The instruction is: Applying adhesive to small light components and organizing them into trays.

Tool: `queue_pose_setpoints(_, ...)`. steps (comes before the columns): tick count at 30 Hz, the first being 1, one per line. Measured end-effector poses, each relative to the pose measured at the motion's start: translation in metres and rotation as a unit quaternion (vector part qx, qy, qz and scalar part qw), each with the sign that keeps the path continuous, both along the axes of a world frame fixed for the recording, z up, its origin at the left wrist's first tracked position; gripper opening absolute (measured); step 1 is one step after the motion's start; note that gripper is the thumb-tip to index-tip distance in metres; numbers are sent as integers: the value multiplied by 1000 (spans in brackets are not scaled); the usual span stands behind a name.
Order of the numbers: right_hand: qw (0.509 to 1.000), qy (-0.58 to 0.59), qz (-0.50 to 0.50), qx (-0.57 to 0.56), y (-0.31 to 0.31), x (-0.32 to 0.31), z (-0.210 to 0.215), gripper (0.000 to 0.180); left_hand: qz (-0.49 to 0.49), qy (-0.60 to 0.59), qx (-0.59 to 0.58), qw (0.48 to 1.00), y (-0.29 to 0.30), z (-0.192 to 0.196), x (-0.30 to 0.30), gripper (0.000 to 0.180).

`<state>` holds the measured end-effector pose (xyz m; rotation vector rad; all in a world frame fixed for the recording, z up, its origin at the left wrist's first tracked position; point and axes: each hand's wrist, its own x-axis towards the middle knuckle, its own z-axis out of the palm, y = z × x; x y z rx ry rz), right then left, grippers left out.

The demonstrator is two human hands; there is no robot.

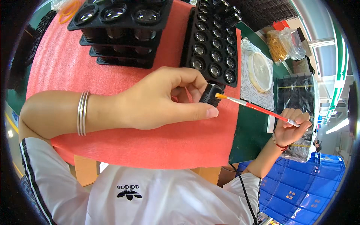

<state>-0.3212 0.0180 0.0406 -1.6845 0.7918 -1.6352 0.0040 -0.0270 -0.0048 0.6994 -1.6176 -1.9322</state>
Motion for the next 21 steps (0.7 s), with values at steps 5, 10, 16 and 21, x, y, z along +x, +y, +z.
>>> queue_pose_setpoints(5,1000,21,-10,7,-3,1,-1,33,19,16,-10,1000,-1,-1,0,21)
queue_pose_setpoints(10,999,24,-1,27,-4,1,-1,30,-3,38,-3,999,-3,-5,2,21)
queue_pose_setpoints(16,999,26,10,22,-3,-3,0,28,-24,42,37,998,-2,-2,4,28)
queue_pose_setpoints(21,999,0,17,44,-7,-7,-1,30,-26,47,66,996,-1,1,5,31)
